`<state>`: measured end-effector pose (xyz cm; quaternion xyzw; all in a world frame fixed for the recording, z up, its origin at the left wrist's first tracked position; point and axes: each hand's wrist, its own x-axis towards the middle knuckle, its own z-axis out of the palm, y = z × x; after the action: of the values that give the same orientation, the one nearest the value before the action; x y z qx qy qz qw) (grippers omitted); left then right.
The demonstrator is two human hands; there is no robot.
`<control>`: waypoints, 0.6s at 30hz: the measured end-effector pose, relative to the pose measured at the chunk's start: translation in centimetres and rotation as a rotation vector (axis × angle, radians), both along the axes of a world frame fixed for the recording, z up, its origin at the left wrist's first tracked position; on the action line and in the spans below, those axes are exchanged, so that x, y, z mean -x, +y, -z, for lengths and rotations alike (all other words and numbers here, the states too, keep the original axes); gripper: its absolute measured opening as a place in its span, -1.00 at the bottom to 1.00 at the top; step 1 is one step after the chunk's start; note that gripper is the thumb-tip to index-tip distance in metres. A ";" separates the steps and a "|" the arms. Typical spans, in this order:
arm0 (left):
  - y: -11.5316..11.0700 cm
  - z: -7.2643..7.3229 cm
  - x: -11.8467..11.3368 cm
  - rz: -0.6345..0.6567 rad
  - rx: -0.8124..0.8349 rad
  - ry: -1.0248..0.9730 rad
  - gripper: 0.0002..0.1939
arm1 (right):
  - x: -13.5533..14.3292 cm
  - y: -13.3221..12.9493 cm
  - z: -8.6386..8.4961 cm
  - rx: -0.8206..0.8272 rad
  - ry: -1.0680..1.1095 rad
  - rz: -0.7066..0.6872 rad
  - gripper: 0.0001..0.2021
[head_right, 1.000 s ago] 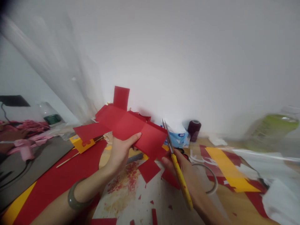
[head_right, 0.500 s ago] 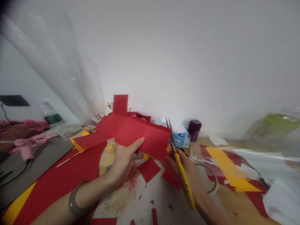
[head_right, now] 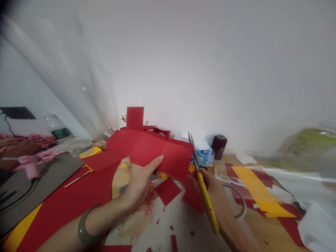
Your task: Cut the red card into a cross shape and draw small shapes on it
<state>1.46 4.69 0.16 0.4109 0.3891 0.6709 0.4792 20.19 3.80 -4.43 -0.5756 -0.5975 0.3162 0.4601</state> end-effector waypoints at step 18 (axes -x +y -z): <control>-0.2 -0.4 -0.4 -0.136 -0.010 -0.044 -0.76 | 0.7 -0.1 0.1 0.066 0.310 0.028 -0.51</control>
<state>1.85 4.50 0.53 0.3713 0.4021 0.7127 0.4388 19.46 3.69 -4.54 -0.5429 -0.5005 0.4141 0.5322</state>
